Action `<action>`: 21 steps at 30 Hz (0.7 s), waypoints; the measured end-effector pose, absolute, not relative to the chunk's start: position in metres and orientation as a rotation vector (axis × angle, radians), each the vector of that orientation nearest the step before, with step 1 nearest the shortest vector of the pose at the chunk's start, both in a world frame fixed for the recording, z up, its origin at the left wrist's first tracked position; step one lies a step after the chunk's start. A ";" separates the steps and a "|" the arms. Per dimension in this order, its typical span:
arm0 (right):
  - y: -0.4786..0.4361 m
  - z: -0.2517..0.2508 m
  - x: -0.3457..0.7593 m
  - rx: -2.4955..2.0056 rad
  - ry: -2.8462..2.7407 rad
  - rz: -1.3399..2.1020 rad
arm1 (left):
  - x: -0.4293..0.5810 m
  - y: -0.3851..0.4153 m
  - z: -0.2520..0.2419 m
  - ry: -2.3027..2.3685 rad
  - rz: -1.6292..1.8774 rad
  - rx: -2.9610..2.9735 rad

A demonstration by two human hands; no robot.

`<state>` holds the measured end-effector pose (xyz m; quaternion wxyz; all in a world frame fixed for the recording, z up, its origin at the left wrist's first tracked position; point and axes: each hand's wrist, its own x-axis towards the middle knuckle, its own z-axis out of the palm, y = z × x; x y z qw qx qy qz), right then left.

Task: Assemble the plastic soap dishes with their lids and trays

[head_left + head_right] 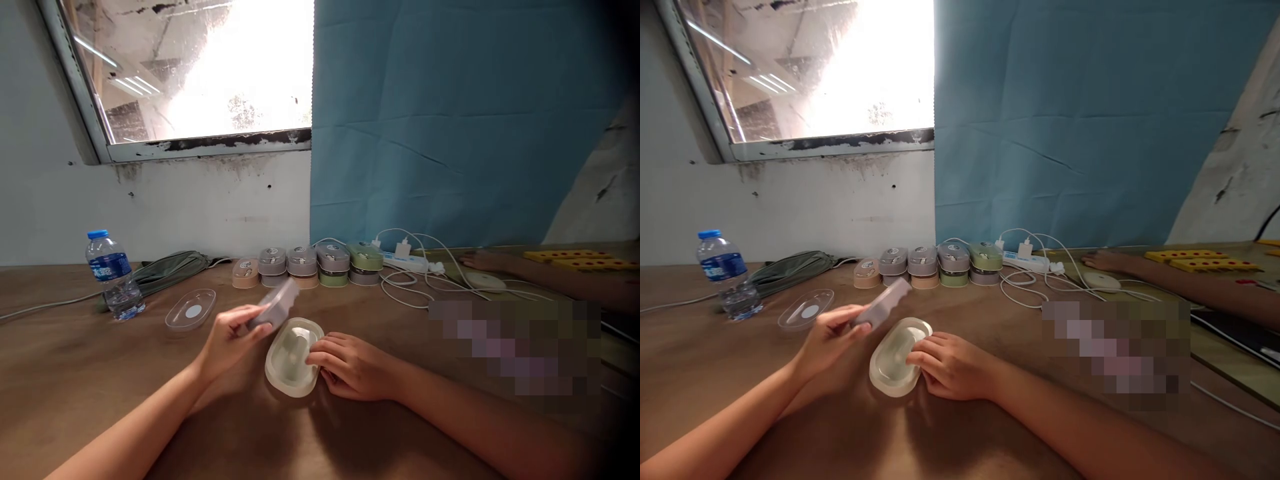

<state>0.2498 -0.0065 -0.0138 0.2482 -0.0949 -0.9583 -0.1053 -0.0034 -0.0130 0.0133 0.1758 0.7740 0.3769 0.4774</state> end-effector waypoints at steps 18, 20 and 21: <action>-0.004 -0.012 0.253 -0.267 -2.713 -0.241 | -0.129 0.154 0.024 2.262 0.233 2.203; -0.003 -0.012 0.254 -0.274 -2.720 -0.240 | -0.129 0.163 0.019 2.266 0.176 2.199; -0.003 -0.013 0.254 -0.277 -2.721 -0.241 | -0.128 0.167 0.017 2.272 0.177 2.189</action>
